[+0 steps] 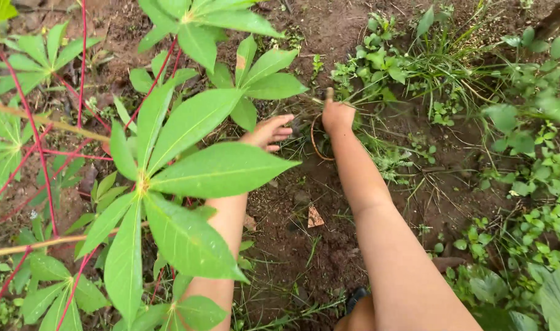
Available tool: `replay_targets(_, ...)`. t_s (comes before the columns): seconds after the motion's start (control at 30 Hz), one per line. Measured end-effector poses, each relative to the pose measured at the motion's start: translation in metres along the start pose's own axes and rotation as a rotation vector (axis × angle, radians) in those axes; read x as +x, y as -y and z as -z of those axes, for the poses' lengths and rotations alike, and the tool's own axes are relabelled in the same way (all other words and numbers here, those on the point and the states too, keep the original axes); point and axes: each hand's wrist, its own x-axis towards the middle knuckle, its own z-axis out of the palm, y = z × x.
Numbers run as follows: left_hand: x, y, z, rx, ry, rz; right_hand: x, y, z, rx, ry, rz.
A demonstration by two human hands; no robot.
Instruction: The person is weeding the area around cassava plants in a garden using their hands.
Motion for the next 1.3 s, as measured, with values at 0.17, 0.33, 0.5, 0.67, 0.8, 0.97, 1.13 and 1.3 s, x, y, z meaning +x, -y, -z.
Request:
replay_targets(0.17, -0.005, -0.004, -0.005, 0.04, -0.001, 0.011, 0.011, -0.019, -0.009, -0.098, -0.11, -0.053)
replay_targets(0.33, -0.014, -0.009, 0.0, 0.068, -0.019, 0.006, 0.003, -0.034, -0.011, 0.043, -0.109, 0.021)
replay_targets(0.5, -0.024, -0.015, 0.003, 0.054, -0.024, -0.059, -0.058, -0.023, 0.037, 0.115, 0.074, 0.176)
replay_targets(0.67, -0.004, -0.009, 0.0, 0.02, -0.017, -0.026, -0.119, 0.012, 0.06, 0.209, -0.01, 0.481)
replay_targets(0.8, -0.001, -0.005, -0.004, 0.033, -0.044, 0.034, -0.104, 0.004, 0.063, 0.142, -0.065, 0.47)
replay_targets(0.97, -0.012, -0.005, -0.001, 0.059, -0.064, 0.009, -0.024, -0.07, 0.055, -0.19, -0.077, 0.216)
replay_targets(1.13, -0.01, -0.008, 0.0, 0.106, -0.064, 0.004, 0.032, -0.131, 0.052, -0.315, 0.075, 0.058)
replay_targets(1.3, -0.012, -0.002, -0.009, 0.155, -0.025, -0.021, 0.035, -0.143, 0.018, -0.152, -0.123, -0.11)
